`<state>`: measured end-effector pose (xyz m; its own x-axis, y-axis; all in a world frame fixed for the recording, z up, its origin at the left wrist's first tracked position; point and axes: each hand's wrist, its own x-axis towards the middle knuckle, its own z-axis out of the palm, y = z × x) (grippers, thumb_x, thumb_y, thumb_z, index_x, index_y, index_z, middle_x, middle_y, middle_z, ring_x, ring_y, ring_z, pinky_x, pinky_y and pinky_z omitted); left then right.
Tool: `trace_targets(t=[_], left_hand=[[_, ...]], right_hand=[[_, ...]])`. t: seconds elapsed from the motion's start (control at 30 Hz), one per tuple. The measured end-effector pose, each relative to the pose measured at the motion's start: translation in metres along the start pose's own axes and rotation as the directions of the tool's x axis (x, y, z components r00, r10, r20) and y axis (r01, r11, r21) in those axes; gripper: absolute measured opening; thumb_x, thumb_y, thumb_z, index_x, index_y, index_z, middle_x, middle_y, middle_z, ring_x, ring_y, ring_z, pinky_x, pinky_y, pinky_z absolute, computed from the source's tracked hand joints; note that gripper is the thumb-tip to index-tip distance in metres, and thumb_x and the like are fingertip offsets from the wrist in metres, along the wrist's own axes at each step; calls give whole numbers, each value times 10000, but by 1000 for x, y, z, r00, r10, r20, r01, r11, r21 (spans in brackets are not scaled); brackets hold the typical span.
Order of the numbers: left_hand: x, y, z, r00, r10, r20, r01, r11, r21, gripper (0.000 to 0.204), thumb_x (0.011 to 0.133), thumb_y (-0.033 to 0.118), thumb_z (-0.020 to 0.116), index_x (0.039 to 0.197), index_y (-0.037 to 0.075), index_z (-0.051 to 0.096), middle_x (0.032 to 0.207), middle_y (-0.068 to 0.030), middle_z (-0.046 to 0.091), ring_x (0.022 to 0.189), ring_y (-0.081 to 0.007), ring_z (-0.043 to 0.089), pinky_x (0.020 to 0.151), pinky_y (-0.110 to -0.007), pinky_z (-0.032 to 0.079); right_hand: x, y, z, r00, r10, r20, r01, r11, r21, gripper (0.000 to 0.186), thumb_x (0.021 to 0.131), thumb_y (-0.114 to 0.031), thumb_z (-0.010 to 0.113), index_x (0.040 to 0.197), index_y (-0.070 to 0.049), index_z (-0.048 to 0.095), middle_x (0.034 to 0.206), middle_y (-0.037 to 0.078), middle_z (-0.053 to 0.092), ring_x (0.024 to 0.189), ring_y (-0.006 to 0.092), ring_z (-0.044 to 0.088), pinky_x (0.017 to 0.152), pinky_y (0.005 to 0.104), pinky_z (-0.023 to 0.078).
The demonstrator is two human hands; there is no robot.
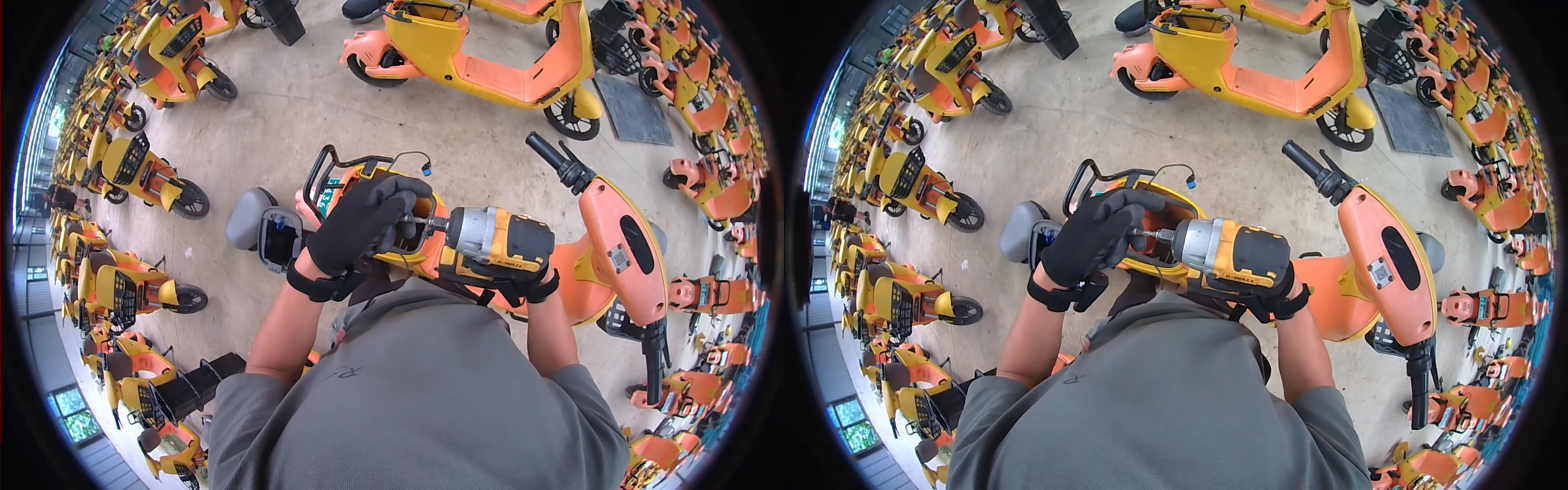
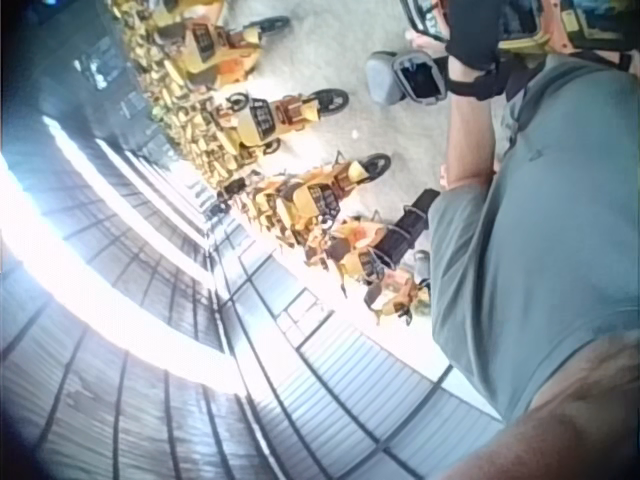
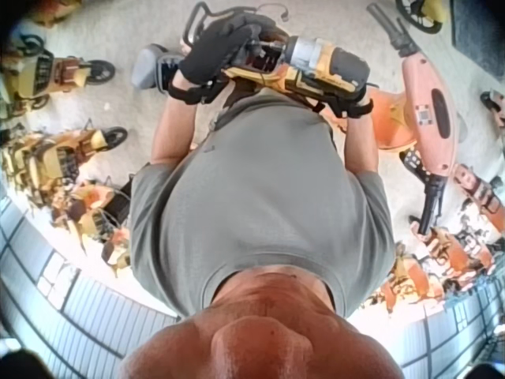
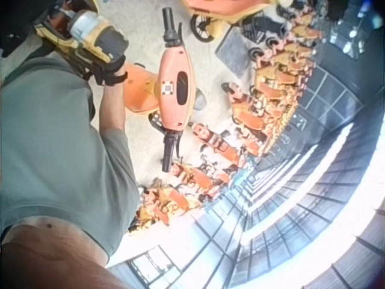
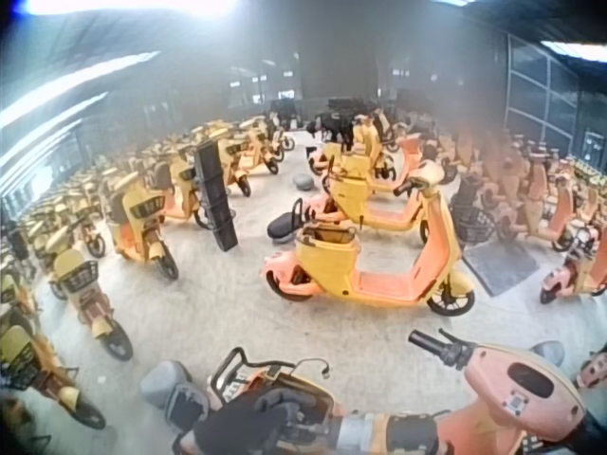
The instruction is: The person uses a power drill to unscrew and remove internal components from the battery compartments of multiple orange scooters, handling several black plastic casings and placing them on the ground.
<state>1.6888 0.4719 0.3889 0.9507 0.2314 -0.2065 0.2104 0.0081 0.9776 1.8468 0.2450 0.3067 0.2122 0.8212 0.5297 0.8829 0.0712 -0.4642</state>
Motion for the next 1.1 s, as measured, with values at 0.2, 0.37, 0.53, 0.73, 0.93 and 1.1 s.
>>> trace_targets(t=[0.2,0.37,0.53,0.73,0.93,1.1], left_hand=[[0,4,3,999,32,-9,-32,996,80,255,894,140,445,1053,-3,585,919,-60,613,692,-92,570,661,-235,460],[6,-3,0,978,209,7,-205,952,225,267,872,129,466,1074,-9,573,1025,-69,585,764,-105,575,690,-244,465],[11,6,-5,1000,12,-14,-11,996,93,287,886,147,482,1127,14,564,973,-36,589,674,-50,530,615,-198,439],[7,29,-8,983,-165,83,159,984,78,272,884,162,478,1073,-1,586,852,-48,603,654,-75,565,627,-230,465],[7,10,-3,996,-47,-72,44,998,-36,294,837,88,507,1106,-10,571,711,-26,587,573,-44,520,529,-203,426],[0,19,-9,987,-153,55,156,986,-58,309,862,105,538,1153,1,542,884,-29,590,651,-44,513,569,-187,422]], right_hand=[[5,-2,-1,1000,-3,-4,2,998,-62,390,621,-288,797,934,-139,621,851,13,627,782,207,615,691,306,482],[9,1,1,998,64,-2,-63,994,93,421,634,-293,787,998,-140,641,935,27,653,830,209,627,710,311,493],[15,7,0,1000,8,3,-8,999,38,475,636,-294,788,1053,-137,627,946,22,650,832,205,621,725,298,485],[12,6,6,1000,-13,-14,14,992,126,548,627,-280,799,1120,-134,609,965,17,648,845,206,618,739,299,483],[3,16,12,994,103,49,-110,975,194,496,620,-266,828,1053,-119,636,984,10,652,891,200,610,795,315,469],[2,11,11,986,143,80,-154,977,146,485,645,-358,784,1054,-137,646,986,14,653,892,212,611,790,322,466]])
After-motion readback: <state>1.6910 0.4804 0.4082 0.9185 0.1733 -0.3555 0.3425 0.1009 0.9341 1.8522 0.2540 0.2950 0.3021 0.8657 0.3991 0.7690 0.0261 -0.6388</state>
